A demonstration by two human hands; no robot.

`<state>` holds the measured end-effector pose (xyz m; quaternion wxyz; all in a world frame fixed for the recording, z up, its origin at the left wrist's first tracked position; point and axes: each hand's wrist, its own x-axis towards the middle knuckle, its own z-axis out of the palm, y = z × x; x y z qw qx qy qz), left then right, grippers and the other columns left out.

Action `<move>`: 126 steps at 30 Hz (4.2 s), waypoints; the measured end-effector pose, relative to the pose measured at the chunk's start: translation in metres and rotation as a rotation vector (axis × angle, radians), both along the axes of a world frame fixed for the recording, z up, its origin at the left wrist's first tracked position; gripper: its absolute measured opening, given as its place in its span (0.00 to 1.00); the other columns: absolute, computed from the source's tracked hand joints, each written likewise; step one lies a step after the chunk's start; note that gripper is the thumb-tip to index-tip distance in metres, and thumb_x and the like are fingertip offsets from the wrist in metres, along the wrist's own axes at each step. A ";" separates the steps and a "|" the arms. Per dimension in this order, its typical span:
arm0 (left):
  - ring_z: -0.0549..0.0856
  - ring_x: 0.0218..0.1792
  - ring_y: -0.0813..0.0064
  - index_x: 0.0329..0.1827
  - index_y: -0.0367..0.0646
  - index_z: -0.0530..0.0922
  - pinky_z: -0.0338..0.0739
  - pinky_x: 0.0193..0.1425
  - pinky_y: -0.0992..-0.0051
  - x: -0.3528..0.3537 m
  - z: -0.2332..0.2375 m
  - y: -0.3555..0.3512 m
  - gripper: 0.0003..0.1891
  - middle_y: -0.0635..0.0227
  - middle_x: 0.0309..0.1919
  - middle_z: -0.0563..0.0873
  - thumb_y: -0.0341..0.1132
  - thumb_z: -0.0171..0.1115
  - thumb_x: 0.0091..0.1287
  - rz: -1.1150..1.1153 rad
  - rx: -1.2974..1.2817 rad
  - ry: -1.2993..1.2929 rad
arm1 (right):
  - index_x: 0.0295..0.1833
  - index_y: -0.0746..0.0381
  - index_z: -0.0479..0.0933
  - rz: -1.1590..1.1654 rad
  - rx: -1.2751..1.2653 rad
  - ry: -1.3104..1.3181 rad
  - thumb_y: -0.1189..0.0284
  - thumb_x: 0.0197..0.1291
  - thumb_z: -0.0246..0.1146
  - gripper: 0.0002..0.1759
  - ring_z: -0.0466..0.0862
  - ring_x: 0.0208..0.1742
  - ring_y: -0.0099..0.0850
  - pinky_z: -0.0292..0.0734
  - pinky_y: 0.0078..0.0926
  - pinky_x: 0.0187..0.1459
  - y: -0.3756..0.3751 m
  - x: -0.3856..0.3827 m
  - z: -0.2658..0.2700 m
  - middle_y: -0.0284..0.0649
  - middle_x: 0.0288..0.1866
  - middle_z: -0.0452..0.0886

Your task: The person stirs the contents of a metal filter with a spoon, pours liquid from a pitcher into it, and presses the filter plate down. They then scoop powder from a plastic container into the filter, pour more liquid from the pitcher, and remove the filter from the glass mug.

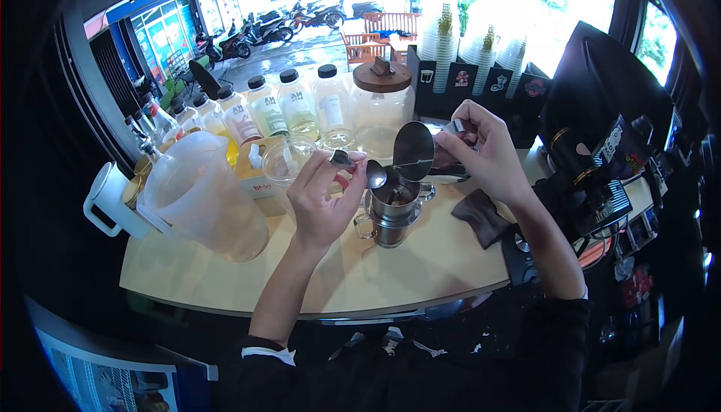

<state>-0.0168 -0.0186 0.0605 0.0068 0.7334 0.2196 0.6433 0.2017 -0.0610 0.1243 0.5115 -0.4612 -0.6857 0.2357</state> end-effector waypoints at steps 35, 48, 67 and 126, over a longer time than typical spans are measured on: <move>0.84 0.29 0.78 0.40 0.38 0.84 0.77 0.25 0.81 0.006 -0.004 0.010 0.09 0.65 0.31 0.84 0.21 0.68 0.56 -0.017 -0.040 -0.064 | 0.35 0.66 0.65 -0.071 0.086 -0.063 0.81 0.61 0.62 0.11 0.68 0.30 0.10 0.79 0.15 0.32 0.004 0.009 -0.003 0.26 0.27 0.64; 0.84 0.26 0.78 0.35 0.37 0.82 0.77 0.26 0.80 0.008 -0.007 0.014 0.06 0.64 0.32 0.86 0.24 0.70 0.57 0.001 -0.038 -0.063 | 0.30 0.60 0.70 -0.079 -0.087 0.614 0.76 0.60 0.63 0.09 0.71 0.26 0.14 0.66 0.13 0.31 0.042 0.065 -0.083 0.27 0.25 0.73; 0.84 0.24 0.77 0.35 0.38 0.80 0.76 0.29 0.79 0.009 -0.016 0.012 0.07 0.65 0.30 0.87 0.26 0.71 0.56 0.004 -0.078 0.009 | 0.27 0.60 0.64 -0.150 -0.276 0.948 0.81 0.59 0.57 0.11 0.70 0.24 0.23 0.65 0.20 0.31 0.073 0.078 -0.216 0.33 0.22 0.70; 0.85 0.49 0.67 0.57 0.40 0.74 0.77 0.58 0.68 0.024 -0.057 0.010 0.41 0.61 0.46 0.85 0.42 0.82 0.36 -0.210 -0.654 0.199 | 0.43 0.64 0.77 0.037 0.398 -0.307 0.78 0.59 0.64 0.07 0.84 0.36 0.40 0.80 0.31 0.37 -0.004 -0.005 -0.076 0.42 0.40 0.82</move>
